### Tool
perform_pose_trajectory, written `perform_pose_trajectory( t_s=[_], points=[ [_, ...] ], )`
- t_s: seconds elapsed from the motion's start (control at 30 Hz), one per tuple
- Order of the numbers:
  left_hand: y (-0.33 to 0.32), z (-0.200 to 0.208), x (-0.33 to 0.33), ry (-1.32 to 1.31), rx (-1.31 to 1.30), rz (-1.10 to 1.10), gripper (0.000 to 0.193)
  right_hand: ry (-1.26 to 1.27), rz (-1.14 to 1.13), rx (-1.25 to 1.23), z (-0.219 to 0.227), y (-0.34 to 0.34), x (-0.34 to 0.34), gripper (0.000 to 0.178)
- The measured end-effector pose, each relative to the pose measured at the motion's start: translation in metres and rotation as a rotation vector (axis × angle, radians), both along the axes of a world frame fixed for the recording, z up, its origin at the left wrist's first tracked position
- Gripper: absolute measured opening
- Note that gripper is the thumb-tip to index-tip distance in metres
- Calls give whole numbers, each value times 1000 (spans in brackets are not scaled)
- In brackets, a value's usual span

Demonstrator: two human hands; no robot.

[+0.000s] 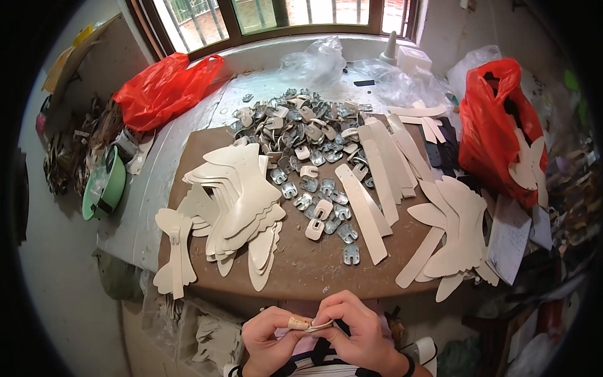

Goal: Applying small foam padding pieces to the inner side of shoe upper pattern pieces.

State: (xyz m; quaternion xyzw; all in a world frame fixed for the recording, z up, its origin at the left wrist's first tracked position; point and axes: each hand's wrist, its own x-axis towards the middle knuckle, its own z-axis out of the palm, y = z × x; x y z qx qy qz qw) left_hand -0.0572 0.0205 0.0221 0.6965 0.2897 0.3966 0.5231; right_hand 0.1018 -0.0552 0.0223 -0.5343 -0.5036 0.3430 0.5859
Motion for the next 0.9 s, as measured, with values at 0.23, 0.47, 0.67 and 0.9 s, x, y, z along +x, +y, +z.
perform_pose_trajectory(
  t_s=[0.23, 0.47, 0.67, 0.9],
  points=[
    [-17, -23, -3, -438, -538, -76, 41, 406, -276, 113, 13, 4, -28, 23],
    [-6, -28, -13, -278, -623, -245, 22, -359, -207, 137, 8, -4, -17, 21],
    [-12, -25, -5, -434, -833, -191, 21, -424, -277, 187, 3, -3, -17, 21],
    [-26, -27, 5, -607, -826, -44, 22, -295, -304, 134, 4, -2, -21, 22]
  ],
)
